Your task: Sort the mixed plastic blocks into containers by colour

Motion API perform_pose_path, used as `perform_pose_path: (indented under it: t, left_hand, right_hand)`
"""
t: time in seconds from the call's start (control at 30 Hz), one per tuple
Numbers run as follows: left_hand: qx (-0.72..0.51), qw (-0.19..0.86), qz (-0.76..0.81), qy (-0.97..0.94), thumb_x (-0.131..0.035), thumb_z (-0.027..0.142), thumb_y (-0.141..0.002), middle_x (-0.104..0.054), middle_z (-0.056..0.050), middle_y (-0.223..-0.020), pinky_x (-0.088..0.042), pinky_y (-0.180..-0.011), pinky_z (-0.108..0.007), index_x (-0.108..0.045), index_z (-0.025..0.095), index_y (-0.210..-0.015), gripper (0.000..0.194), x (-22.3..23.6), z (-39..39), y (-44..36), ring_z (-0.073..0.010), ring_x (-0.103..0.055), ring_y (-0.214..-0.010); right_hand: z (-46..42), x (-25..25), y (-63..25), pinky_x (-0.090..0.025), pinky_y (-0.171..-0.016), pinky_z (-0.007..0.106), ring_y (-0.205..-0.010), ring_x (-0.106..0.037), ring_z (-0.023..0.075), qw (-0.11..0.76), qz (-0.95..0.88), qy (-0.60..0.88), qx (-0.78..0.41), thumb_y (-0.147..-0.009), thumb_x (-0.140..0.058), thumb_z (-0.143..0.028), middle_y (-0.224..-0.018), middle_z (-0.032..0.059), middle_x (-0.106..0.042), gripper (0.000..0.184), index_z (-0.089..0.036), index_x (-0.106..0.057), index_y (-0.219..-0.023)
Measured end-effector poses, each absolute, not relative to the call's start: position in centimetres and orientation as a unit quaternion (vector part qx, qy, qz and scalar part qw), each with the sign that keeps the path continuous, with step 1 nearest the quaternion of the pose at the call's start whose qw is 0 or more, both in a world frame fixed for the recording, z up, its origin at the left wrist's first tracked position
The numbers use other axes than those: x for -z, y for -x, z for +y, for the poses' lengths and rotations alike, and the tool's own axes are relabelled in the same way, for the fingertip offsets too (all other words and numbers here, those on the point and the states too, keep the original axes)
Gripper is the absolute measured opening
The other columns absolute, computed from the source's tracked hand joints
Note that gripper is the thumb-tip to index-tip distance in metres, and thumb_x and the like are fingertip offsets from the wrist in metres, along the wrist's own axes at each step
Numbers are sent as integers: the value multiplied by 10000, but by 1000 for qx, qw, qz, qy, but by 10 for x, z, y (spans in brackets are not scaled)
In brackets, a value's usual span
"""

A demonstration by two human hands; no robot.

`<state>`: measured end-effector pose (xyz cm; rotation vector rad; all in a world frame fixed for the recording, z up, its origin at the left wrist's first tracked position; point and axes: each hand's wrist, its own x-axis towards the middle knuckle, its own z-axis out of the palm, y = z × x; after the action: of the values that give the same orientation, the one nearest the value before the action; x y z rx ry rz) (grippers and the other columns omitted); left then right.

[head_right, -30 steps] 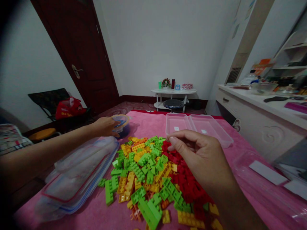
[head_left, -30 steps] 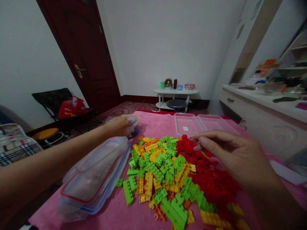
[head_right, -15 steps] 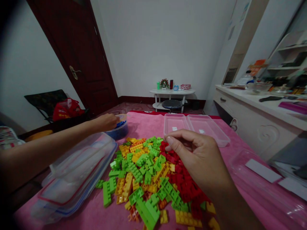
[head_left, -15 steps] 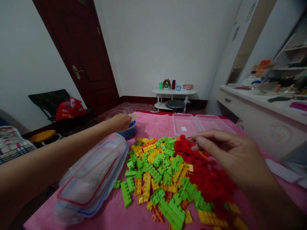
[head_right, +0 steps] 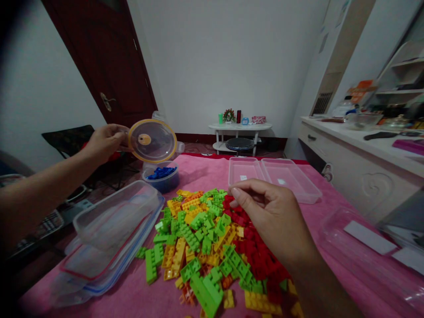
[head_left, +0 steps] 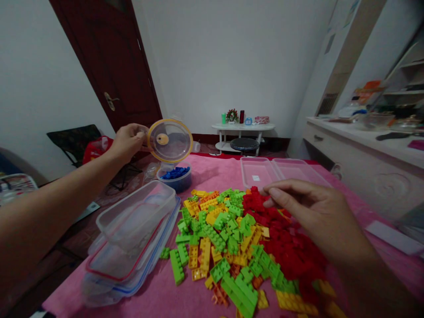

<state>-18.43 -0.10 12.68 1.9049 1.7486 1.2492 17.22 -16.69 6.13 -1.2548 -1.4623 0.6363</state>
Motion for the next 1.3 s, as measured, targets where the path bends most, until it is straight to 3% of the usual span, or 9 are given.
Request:
perform_pose_path:
  t: [0.1,0.23,0.4,0.53,0.7,0.87,1.13,1.2,1.3]
  left_hand:
    - [-468,310,555,-613,-461,100,-807,-662,-34,-784,-556,-641,-238,-583,104,-1017,243,-115,-20,165,-112,-619,-655]
    - [-432,464,506,-584,-542,107,-768,-674,-68,-760,-568,-563,-209,-623,98,-960,209,-92,-53,132,-134,-652,-631]
    - [-428,563,476,-523,-589,120,-768,-679,-71,-804,-599,-642,-235,-640,113,-920,160,-68,-89,103,-131,-667,-670]
    - [-413,599,463,-505,-642,194,-775,-693,-62,-911,-598,-698,-254,-636,159,-1007,234,-55,-118,86,-148,-684,-753]
    - [-314,576,471,-590,-666,395,-764,-682,-72,-1094,-585,-752,-352,-631,243,-1155,421,-43,-152,72,-270,-657,-970]
    - [-311,454,458,-698,-664,417,-763,-622,-44,-1232,-467,-981,-386,-649,306,-1156,409,-27,-166,82,-286,-545,-1168]
    - [-369,575,375,-627,-431,570,-869,-485,-130,-1360,-520,-851,-443,-207,333,-1468,682,-23,-188,126,-285,-591,-1074]
    - [-386,525,402,-643,-384,580,-881,-511,-119,-1334,-527,-829,-433,-261,335,-1450,632,-30,-191,140,-284,-595,-1061]
    - [-381,294,513,-711,-424,525,-884,-574,-74,-1270,-466,-943,-400,-523,300,-1290,475,-39,-189,172,-269,-557,-1124]
  right_hand:
    - [-160,-47,-163,-549,-606,270,-744,-676,182,526,-604,514,-308,-766,-653,-422,-1037,109,-685,403,-183,-637,-1090]
    - [-156,-29,-150,-554,-673,312,-878,-666,201,509,-595,511,-355,-750,-667,-463,-1394,168,-443,750,-248,-348,-1393]
    - [-157,-31,-150,-496,-514,257,-650,-667,165,523,-561,475,-431,-778,-628,-471,-1067,124,-635,817,-220,-209,-1432]
    - [-156,-39,-159,-420,-427,210,-486,-583,119,570,-527,472,-417,-761,-643,-388,-738,-13,-623,678,-184,-344,-1335]
    - [-149,-46,-184,-329,-424,168,-474,-482,72,614,-523,476,-351,-770,-595,-294,-600,-56,-553,278,-163,-566,-1013]
    - [-148,-59,-217,-279,-379,179,-390,-405,61,660,-479,514,-267,-730,-601,-282,-523,-48,-547,158,-152,-597,-821]
    - [-159,-49,-166,-404,-435,191,-468,-525,100,623,-471,484,-394,-705,-696,-342,-614,-20,-629,366,-191,-623,-1030]
    - [-164,-40,-141,-451,-487,212,-519,-573,119,581,-499,474,-434,-720,-694,-365,-705,11,-674,386,-181,-611,-1050]
    - [-170,-31,-121,-475,-519,234,-496,-568,118,554,-514,476,-449,-749,-673,-408,-736,28,-694,431,-170,-582,-1097]
